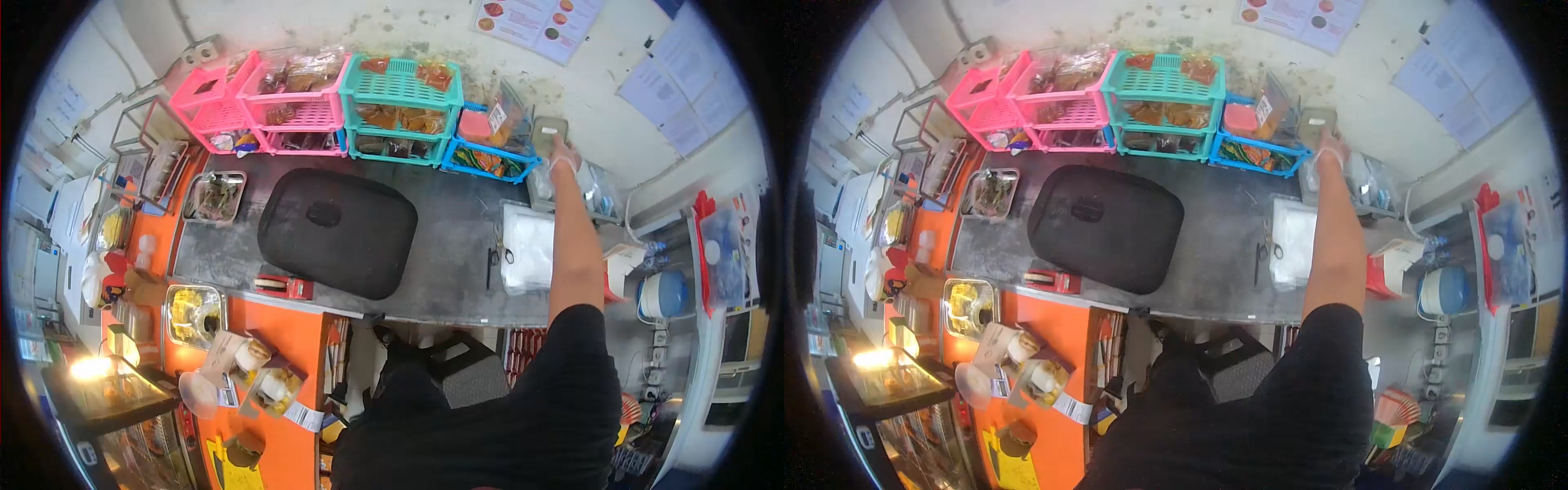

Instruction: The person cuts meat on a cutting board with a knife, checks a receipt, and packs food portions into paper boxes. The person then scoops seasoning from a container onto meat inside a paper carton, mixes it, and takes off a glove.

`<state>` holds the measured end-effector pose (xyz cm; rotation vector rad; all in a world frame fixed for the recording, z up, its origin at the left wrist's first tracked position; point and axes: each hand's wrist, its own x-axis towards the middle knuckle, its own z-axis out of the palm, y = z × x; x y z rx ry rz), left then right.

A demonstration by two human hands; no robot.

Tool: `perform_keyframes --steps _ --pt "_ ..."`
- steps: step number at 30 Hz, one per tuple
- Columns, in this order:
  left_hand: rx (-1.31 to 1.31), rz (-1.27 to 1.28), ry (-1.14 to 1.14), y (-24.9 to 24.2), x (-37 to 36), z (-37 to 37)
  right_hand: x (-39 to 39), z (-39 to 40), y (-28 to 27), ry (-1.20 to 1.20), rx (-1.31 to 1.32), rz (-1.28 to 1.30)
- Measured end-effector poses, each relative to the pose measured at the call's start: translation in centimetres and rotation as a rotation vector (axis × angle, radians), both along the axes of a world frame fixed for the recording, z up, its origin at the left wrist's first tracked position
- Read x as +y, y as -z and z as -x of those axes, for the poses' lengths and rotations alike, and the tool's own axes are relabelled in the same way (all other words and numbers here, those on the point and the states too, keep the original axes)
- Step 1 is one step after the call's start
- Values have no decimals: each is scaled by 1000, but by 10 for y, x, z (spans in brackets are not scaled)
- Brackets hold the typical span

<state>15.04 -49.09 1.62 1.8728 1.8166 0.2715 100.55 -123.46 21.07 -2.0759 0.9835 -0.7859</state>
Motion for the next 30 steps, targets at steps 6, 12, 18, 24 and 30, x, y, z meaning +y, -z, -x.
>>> perform_keyframes --steps 6,12,18,24,30 --pt "100 106 -46 -4 -19 -56 10 -67 -10 -315 38 -361" --pt "156 148 -56 -5 -19 -78 -12 -130 47 -262 362 -6" --pt "124 85 -99 -7 -18 -10 9 -79 72 -82 62 187" --pt "-87 -203 -100 -40 -39 -27 56 26 100 -122 -280 416" --pt "-201 -236 -114 -80 5 -85 412 333 94 -1619 -127 207"
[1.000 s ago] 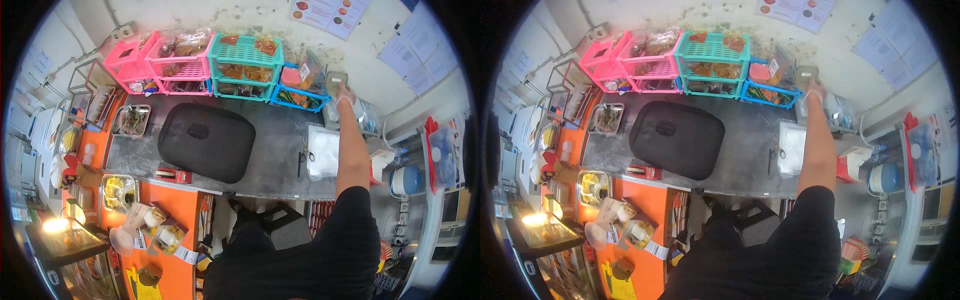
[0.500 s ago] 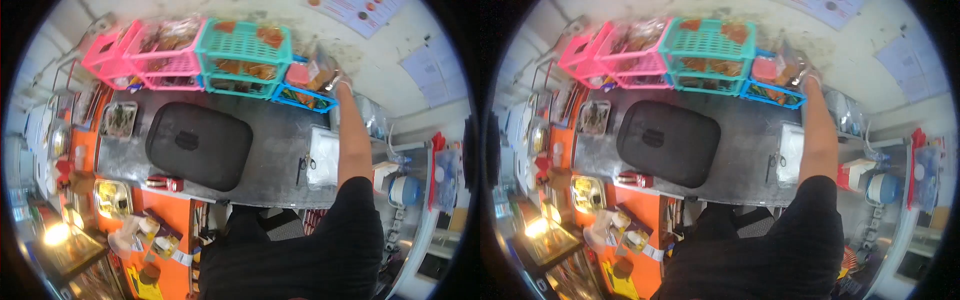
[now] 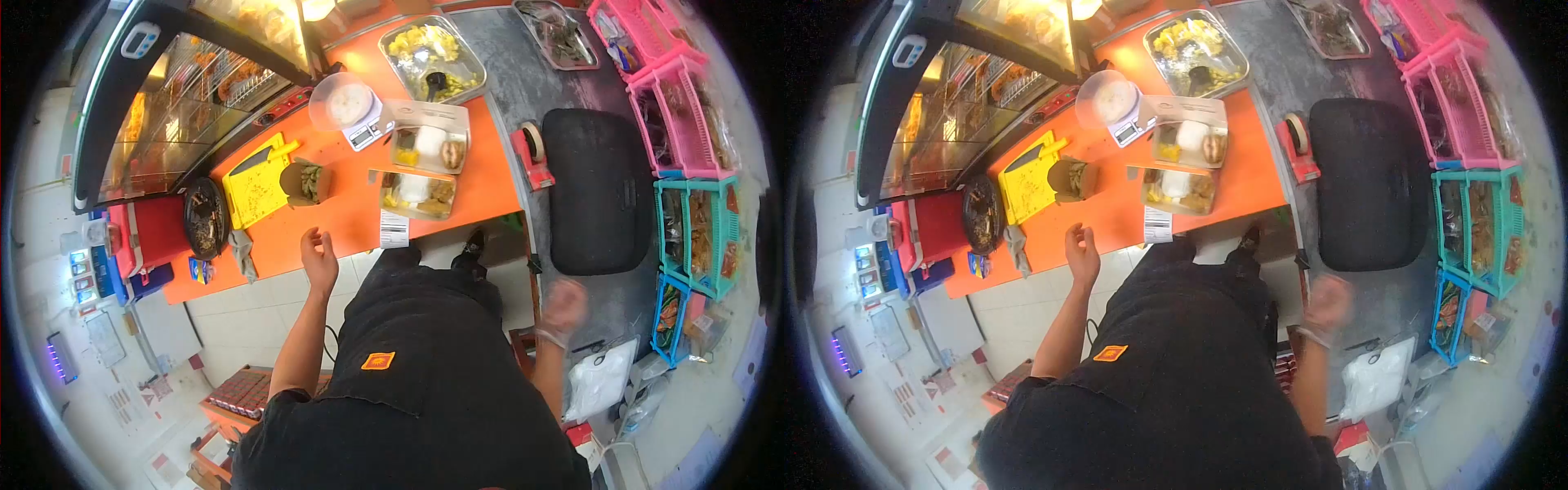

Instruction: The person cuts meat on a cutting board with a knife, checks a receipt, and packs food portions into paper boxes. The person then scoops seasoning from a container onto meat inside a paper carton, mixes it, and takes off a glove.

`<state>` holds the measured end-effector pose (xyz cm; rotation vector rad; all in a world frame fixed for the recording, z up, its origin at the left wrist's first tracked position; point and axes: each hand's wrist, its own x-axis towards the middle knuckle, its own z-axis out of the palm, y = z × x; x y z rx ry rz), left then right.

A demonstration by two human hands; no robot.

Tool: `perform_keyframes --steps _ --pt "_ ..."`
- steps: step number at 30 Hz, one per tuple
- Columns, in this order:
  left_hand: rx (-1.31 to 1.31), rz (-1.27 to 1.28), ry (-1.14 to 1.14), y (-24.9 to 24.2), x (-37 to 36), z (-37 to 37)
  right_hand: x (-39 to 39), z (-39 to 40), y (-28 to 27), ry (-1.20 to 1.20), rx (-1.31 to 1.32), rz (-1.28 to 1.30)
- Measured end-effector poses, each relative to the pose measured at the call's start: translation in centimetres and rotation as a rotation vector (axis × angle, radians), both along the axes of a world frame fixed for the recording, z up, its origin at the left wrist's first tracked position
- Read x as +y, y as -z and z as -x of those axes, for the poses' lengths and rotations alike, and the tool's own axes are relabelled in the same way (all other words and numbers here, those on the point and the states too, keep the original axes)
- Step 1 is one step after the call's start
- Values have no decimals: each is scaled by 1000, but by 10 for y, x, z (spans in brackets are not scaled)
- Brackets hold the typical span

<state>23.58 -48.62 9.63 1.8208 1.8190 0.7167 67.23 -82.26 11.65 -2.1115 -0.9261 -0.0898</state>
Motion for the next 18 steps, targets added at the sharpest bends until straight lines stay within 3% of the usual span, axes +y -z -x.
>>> perform_keyframes --steps 2,5,6,7,9,12,13,16,18 --pt "-79 40 154 -1 18 -3 90 72 -15 -350 185 91" --pt "-27 -25 122 -29 35 -5 183 141 -12 -722 490 194" --pt "11 -189 101 -12 44 11 214 162 -21 -776 518 227" --pt "3 -193 88 -2 53 23 242 182 -29 -825 547 262" --pt "-152 -152 -100 11 74 46 286 224 12 -751 790 374" --pt "-320 10 -89 31 127 77 356 271 7 -771 649 453" --pt "-327 14 -89 33 145 80 381 286 -3 -673 669 583" --pt "-357 161 31 31 188 82 428 321 4 -521 585 777" --pt "-272 245 252 34 206 77 447 332 24 -468 482 837"
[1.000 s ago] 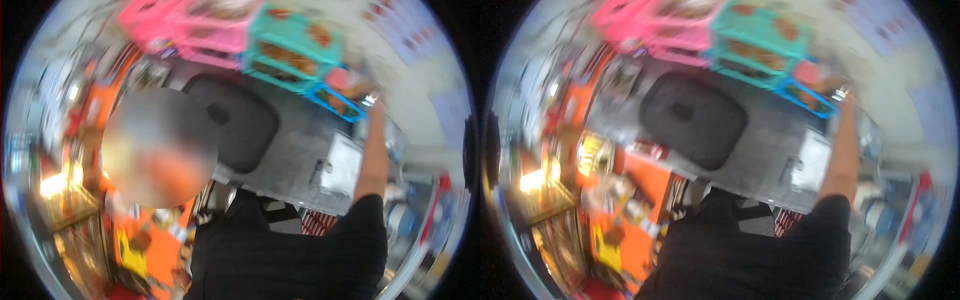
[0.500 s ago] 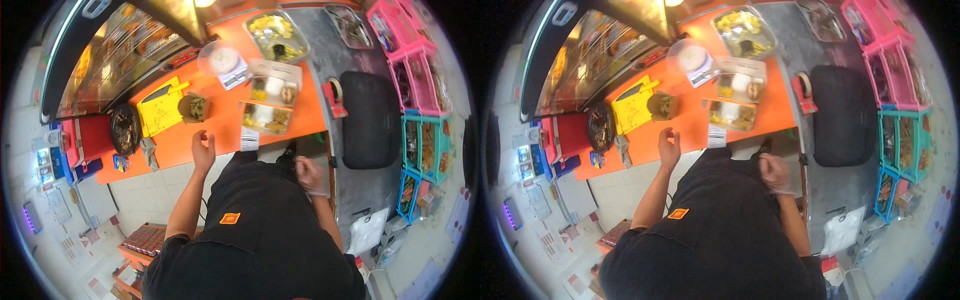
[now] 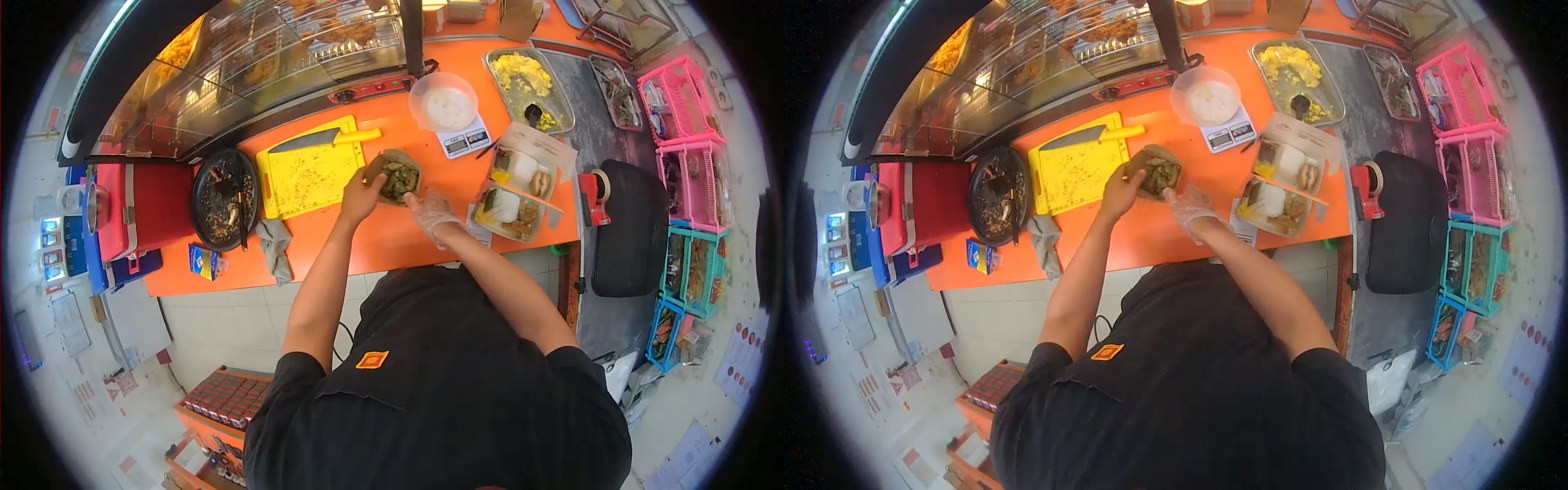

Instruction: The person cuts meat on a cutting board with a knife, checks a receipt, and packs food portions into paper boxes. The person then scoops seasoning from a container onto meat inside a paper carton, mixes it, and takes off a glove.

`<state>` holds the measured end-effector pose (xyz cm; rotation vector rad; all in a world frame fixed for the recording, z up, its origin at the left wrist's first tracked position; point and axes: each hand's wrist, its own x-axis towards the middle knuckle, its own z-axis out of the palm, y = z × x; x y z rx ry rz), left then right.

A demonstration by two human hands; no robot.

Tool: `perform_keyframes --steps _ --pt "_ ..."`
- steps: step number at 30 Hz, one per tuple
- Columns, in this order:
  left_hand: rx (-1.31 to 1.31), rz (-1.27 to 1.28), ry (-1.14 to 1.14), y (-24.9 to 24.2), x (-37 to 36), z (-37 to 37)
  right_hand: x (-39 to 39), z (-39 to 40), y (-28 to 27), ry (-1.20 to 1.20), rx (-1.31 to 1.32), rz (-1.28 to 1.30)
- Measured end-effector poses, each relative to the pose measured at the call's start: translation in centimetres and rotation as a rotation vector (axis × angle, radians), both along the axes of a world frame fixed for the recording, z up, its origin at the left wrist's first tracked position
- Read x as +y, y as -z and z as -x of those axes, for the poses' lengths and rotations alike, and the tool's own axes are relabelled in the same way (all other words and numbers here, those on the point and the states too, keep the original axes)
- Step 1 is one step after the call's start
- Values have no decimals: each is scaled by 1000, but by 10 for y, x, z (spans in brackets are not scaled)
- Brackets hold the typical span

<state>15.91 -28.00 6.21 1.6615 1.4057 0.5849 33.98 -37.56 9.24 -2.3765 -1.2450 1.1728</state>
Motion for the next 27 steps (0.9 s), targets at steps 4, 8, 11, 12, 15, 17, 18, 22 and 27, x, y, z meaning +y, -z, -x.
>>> perform_keyframes --steps 4,8,11,12,15,17,18,22,27 --pt "310 -87 135 20 18 -4 15 -5 36 -219 23 -46" --pt "69 -248 59 -45 -16 -7 -1 -6 17 -268 -134 -383" --pt "291 -30 143 -1 -32 9 -9 -8 20 -176 -22 -117" --pt "287 -37 141 -7 -33 6 -9 -12 22 -178 -28 -123" --pt "51 -136 22 -27 -62 5 -26 -10 19 -465 -159 -362" --pt "-6 -228 -27 -21 -65 5 -18 -12 12 -335 -37 -141" --pt "-5 -221 -23 -24 -71 8 -24 -10 18 -331 -35 -134" --pt "15 -151 18 -19 -70 8 -28 -13 33 -626 -251 -208" --pt "151 37 72 -16 -73 9 -17 -6 5 -351 -68 -68"
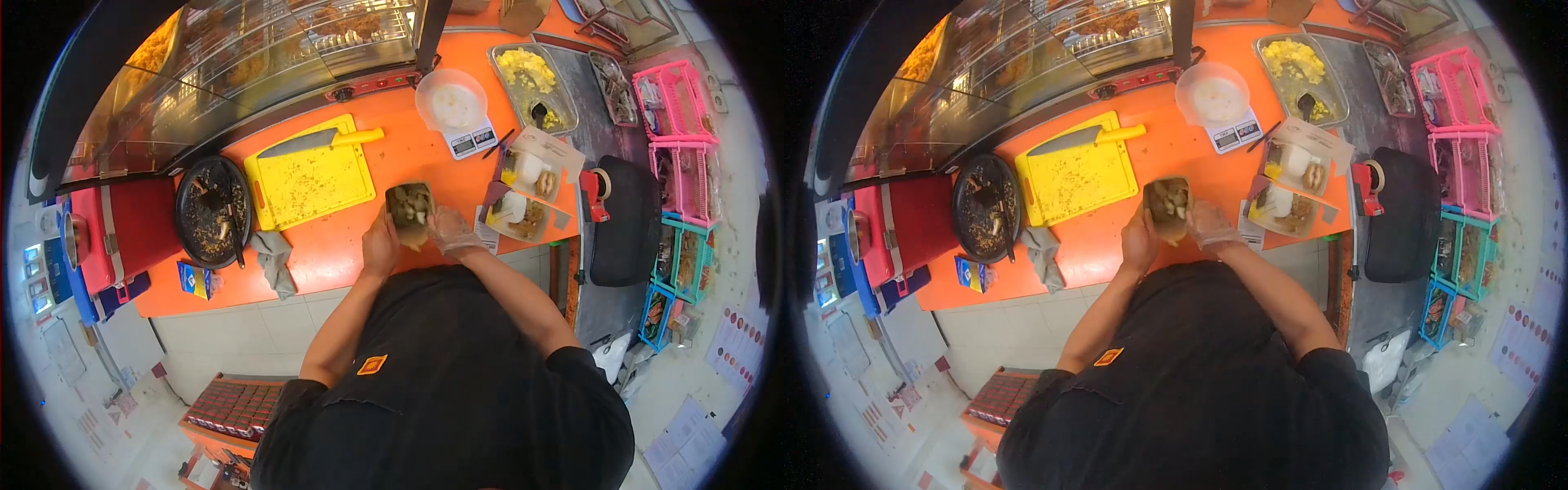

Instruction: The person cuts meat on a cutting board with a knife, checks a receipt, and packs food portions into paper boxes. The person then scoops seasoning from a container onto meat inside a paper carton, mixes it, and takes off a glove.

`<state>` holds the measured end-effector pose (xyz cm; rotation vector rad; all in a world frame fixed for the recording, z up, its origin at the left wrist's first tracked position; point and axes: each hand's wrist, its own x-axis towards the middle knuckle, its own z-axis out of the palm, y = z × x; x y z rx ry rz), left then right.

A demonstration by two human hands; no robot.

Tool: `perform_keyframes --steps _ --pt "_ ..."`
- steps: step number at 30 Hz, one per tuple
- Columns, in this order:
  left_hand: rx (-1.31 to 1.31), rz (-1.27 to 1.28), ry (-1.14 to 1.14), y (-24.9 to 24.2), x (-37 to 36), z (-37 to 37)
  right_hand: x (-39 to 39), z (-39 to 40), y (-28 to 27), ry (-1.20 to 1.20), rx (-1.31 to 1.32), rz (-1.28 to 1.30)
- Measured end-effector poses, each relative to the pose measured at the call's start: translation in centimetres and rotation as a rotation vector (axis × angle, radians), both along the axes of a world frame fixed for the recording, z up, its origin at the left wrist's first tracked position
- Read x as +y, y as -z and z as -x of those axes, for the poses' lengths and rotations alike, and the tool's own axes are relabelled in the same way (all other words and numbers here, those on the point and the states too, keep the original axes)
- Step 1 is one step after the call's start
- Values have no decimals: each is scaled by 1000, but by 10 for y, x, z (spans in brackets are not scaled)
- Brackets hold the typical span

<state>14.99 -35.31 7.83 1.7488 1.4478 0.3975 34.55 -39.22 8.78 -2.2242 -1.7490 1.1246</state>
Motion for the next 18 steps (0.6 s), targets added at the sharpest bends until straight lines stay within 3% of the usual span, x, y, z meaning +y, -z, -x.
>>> perform_keyframes --steps 2,3,5,6,8,9,11,14,18 --pt "-128 -344 -46 0 -12 0 -15 -3 27 35 75 -199" --pt "-126 -336 -47 0 -17 2 -20 -4 24 35 77 -191" --pt "-15 -38 -11 1 -11 3 -14 -11 17 -431 -198 -49" --pt "-14 -46 -6 4 -13 3 -13 -6 4 -426 -199 -56" --pt "-110 -280 -29 10 -17 3 -11 5 -21 -61 -53 -105" --pt "-139 -355 -37 12 -20 4 -15 4 -11 -63 -50 -97" --pt "27 -85 37 8 -17 7 -20 0 17 -42 -42 -87" --pt "-22 -342 22 23 -24 7 -13 2 7 52 48 54" --pt "-30 -278 32 16 -25 10 -20 -5 3 -78 31 80"
